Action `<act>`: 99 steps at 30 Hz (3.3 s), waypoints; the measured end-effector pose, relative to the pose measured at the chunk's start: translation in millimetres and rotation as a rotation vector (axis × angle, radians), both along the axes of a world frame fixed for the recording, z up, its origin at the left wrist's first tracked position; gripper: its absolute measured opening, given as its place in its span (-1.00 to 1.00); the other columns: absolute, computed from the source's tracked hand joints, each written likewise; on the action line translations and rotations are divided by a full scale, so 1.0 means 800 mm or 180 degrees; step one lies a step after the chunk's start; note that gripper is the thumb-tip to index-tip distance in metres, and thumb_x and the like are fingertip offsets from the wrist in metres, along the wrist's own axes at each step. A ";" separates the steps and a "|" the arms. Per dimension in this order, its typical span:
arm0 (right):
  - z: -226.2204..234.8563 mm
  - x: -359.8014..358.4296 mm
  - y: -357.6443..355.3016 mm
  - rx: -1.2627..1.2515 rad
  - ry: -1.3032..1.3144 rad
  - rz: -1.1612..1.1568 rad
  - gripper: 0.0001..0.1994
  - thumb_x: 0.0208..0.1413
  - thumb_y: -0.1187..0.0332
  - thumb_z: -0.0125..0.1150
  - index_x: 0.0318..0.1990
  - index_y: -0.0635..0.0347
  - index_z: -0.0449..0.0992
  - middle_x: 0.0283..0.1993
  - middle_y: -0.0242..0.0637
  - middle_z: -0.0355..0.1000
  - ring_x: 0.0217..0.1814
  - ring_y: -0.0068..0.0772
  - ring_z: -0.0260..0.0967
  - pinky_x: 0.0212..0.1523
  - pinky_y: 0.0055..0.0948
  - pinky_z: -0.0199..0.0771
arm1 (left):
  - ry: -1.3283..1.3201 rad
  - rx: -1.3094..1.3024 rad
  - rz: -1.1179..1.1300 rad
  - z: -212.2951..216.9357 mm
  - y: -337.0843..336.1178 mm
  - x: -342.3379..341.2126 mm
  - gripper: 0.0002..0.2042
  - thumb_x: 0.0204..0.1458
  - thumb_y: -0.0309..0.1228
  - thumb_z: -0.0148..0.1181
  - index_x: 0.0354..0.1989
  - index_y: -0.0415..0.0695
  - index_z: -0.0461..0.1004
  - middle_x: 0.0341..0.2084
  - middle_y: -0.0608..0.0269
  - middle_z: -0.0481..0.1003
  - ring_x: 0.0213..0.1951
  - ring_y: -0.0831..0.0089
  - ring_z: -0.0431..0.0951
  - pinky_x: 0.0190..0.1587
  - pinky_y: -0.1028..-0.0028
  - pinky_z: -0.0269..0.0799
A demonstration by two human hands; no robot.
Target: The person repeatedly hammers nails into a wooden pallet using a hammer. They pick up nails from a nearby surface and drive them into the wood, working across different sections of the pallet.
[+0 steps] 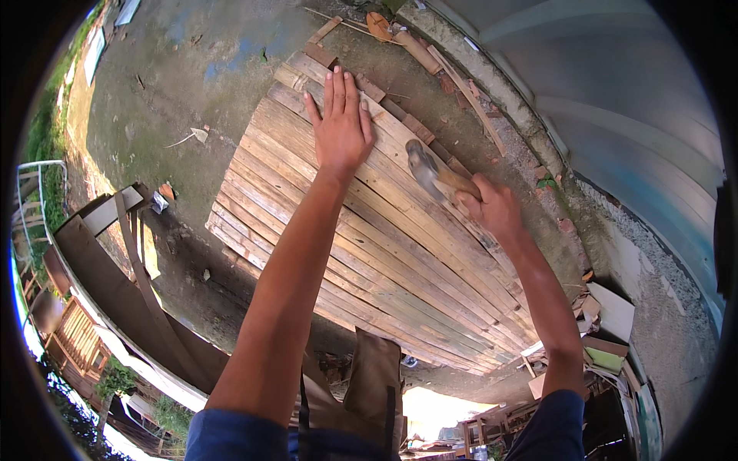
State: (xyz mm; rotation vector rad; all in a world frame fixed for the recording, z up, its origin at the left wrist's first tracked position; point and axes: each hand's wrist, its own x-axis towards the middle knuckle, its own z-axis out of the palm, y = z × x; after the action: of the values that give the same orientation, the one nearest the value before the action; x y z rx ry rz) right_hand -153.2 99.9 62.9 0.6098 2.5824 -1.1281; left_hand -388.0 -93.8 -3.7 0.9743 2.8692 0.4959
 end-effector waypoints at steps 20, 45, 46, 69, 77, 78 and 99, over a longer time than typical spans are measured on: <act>0.036 -0.022 -0.025 -0.0238 -0.0088 -0.0241 -0.51 0.28 -0.05 0.18 -0.10 0.33 0.56 -0.46 0.18 0.50 -0.30 0.22 0.56 -0.28 -0.06 0.54 | -0.0060 -0.0092 -0.0029 0.005 -0.001 0.001 -0.41 0.33 -0.23 -0.28 0.50 -0.18 0.02 0.53 0.11 -0.06 0.55 0.25 -0.11 0.50 -0.13 -0.40; 0.047 -0.009 -0.173 -0.0836 0.1807 -0.1775 -0.63 0.45 0.11 -0.10 -0.12 0.32 0.39 -0.56 -0.01 0.33 -0.52 0.04 0.36 -0.42 -0.14 0.35 | 0.0014 -0.0073 -0.0229 -0.003 -0.004 0.001 -0.44 0.36 -0.28 -0.31 0.49 -0.27 0.00 0.53 0.03 -0.07 0.55 0.17 -0.13 0.49 -0.16 -0.42; 0.041 -0.025 -0.181 0.0067 0.2093 -0.1730 -0.57 0.47 0.06 -0.15 -0.14 0.33 0.39 -0.57 -0.08 0.32 -0.53 -0.09 0.35 -0.41 -0.17 0.37 | 0.0030 -0.0033 -0.0232 -0.003 -0.005 0.000 -0.44 0.36 -0.29 -0.32 0.49 -0.27 -0.01 0.53 0.02 -0.05 0.54 0.15 -0.12 0.49 -0.16 -0.41; 0.061 -0.094 -0.286 -0.0469 0.1627 -0.3742 -0.37 0.42 -0.18 -0.19 -0.44 0.28 0.32 -0.63 -0.37 0.23 -0.52 -0.60 0.18 -0.52 -0.47 0.17 | -0.0124 0.0068 -0.1562 0.000 -0.084 -0.037 -0.38 0.27 -0.33 -0.16 0.48 -0.34 -0.03 0.51 -0.04 -0.05 0.53 0.11 -0.10 0.53 0.07 -0.24; 0.094 -0.090 -0.304 -0.1050 0.2757 -0.4034 -0.32 0.34 -0.33 -0.20 -0.44 0.18 0.29 -0.61 -0.43 0.20 -0.59 -0.61 0.08 -0.59 -0.58 0.06 | -0.0114 0.0156 -0.1551 -0.002 -0.085 -0.036 -0.38 0.28 -0.33 -0.15 0.49 -0.32 -0.03 0.52 -0.05 -0.05 0.53 0.11 -0.10 0.52 0.07 -0.23; 0.081 -0.100 -0.298 -0.0754 0.3162 -0.3844 -0.30 0.32 -0.37 -0.21 -0.43 0.19 0.29 -0.63 -0.43 0.17 -0.57 -0.59 0.13 -0.59 -0.57 0.10 | -0.0155 0.0157 -0.1533 -0.001 -0.083 -0.036 -0.39 0.28 -0.34 -0.16 0.48 -0.32 -0.03 0.51 -0.06 -0.05 0.53 0.10 -0.09 0.52 0.05 -0.22; 0.041 -0.096 -0.306 -0.0028 0.2032 -0.3380 -0.27 0.41 -0.26 -0.34 -0.61 0.20 0.23 -0.65 -0.36 0.19 -0.57 -0.50 0.22 -0.51 -0.40 0.22 | -0.0284 -0.0002 -0.1553 0.007 -0.085 -0.032 -0.38 0.30 -0.35 -0.17 0.50 -0.31 -0.08 0.53 -0.04 -0.10 0.55 0.13 -0.14 0.53 0.06 -0.29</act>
State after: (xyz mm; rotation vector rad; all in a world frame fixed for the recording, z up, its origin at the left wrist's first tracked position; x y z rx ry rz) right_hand -229.8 -144.6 95.5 2.0487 2.7074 -1.8433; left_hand -413.3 -161.6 1.7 1.5411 2.4244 0.4736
